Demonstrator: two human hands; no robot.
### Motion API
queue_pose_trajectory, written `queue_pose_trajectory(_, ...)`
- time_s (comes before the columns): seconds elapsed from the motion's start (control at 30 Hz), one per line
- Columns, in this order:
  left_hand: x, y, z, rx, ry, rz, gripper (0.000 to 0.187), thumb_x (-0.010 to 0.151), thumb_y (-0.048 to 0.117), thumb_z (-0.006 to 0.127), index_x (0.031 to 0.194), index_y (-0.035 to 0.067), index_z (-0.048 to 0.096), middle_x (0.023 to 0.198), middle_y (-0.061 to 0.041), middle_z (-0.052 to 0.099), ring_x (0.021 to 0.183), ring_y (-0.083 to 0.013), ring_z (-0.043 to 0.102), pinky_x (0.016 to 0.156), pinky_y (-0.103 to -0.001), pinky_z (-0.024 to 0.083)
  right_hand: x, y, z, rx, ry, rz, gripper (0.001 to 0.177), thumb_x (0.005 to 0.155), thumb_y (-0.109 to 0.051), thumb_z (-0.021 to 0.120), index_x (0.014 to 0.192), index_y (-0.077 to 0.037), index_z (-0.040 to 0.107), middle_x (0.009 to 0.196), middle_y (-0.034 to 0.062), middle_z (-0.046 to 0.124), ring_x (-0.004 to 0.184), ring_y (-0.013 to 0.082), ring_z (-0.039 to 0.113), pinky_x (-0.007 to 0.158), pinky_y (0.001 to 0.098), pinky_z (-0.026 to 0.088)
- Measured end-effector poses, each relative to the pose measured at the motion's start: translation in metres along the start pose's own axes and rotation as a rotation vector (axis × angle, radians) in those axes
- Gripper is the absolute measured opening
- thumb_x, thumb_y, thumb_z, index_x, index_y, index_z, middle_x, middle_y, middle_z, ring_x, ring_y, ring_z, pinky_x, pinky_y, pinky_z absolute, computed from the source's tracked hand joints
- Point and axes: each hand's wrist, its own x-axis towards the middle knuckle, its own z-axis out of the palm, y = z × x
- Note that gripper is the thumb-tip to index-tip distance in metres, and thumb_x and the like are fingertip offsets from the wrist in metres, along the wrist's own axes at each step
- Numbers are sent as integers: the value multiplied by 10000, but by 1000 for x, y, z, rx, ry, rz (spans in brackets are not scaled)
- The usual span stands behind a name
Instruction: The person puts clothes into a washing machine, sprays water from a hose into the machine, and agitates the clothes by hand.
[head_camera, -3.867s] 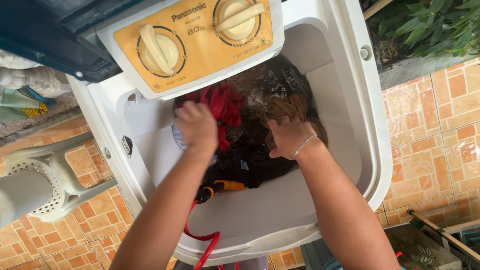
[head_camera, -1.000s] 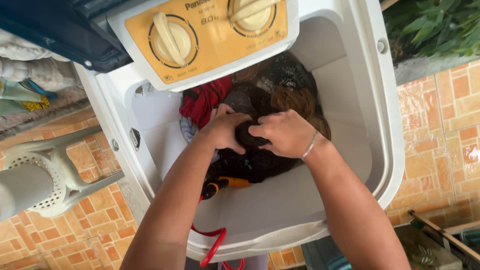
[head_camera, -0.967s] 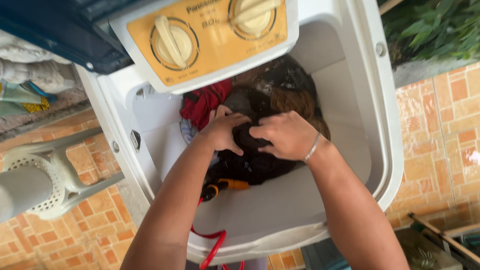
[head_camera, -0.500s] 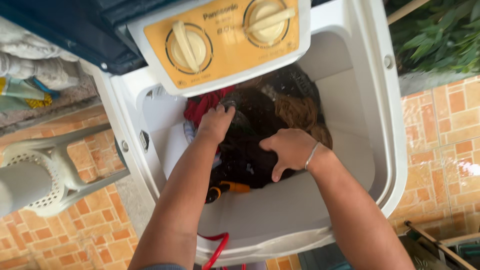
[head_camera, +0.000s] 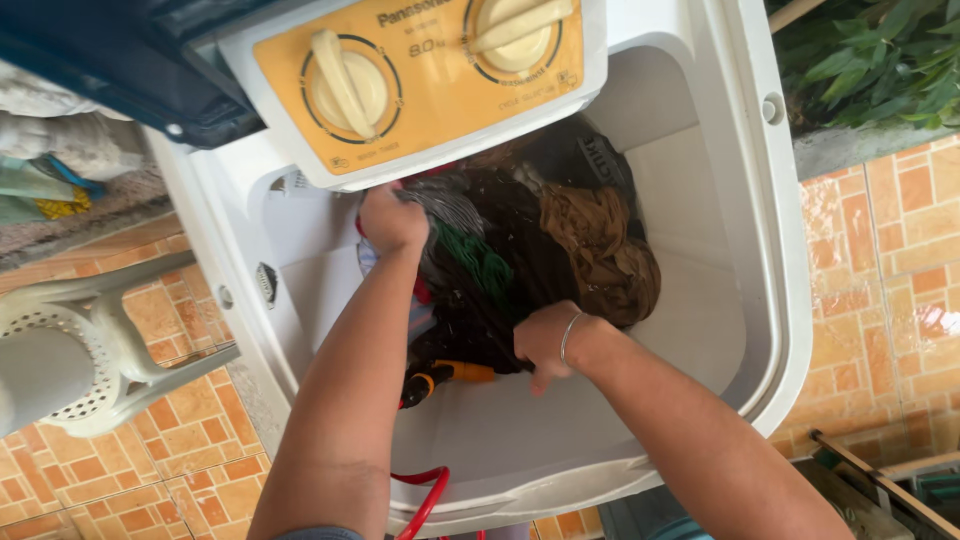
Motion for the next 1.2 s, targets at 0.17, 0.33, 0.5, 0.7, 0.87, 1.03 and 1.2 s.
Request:
queue_pose_trajectory(0.17, -22, 23, -5, 252, 32, 633, 305, 800, -62, 641, 1074, 52, 710, 1091, -167, 673, 1038, -410, 599, 812, -517, 501, -9, 19, -5, 202, 384, -60, 376, 769, -388, 827, 1010, -115, 731, 908, 59, 733, 957, 292, 692, 806, 443, 542)
queue_pose_trajectory(0.33, -49, 30, 24, 410, -920, 1018, 449, 731, 9, 695, 1142, 190, 695, 1178, -60, 658, 1192, -311, 625, 1018, -432, 508, -35, 28, -20, 274, 594, -188, 214, 856, -296, 754, 871, -84, 725, 901, 151, 723, 965, 351, 665, 837, 449, 521)
queue_pose_trajectory(0.5, -63, 19, 13, 746, -1018, 886, 616, 753, 152, 731, 1332, 310, 597, 1416, -42, 517, 1328, -430, 418, 998, -526, 438, -36, 28, -17, 314, 842, -390, 205, 875, -164, 719, 763, -1, 668, 838, 191, 689, 836, 413, 649, 748, 498, 507)
queue_pose_trajectory(0.7, -78, 10, -18, 674, -839, 708, 395, 939, 143, 603, 1324, 218, 556, 1382, -74, 554, 1284, -400, 534, 961, -559, 521, -57, -63, 38, 287, 892, -141, 139, 808, -160, 726, 816, -37, 662, 772, 181, 694, 758, 409, 668, 707, 511, 535)
queue_pose_trajectory(0.87, -51, 2, -29, 379, -449, 133, 429, 970, 84, 573, 1371, 23, 431, 1363, -234, 529, 1055, -474, 664, 869, -551, 566, -118, -87, 69, 452, 1078, -53, 130, 751, -125, 763, 791, -75, 651, 708, 137, 691, 731, 369, 666, 666, 484, 526)
queue_pose_trajectory(1.03, -42, -9, -47, 309, -326, -24, 615, 815, 56, 684, 1349, 26, 380, 1330, -263, 494, 1003, -470, 661, 791, -508, 573, -199, -90, 94, 505, 1481, 16, 302, 632, 0, 828, 635, -61, 533, 621, 79, 549, 611, 284, 600, 539, 375, 481)
queue_pose_trajectory(1.2, -57, -10, -81, 666, -474, 73, 469, 929, 180, 670, 1345, 48, 499, 1318, -216, 605, 1097, -402, 678, 813, -505, 569, -246, -81, 86, 537, 1738, 301, 536, 769, -6, 862, 598, -43, 355, 564, 69, 429, 472, 178, 373, 428, 299, 331)
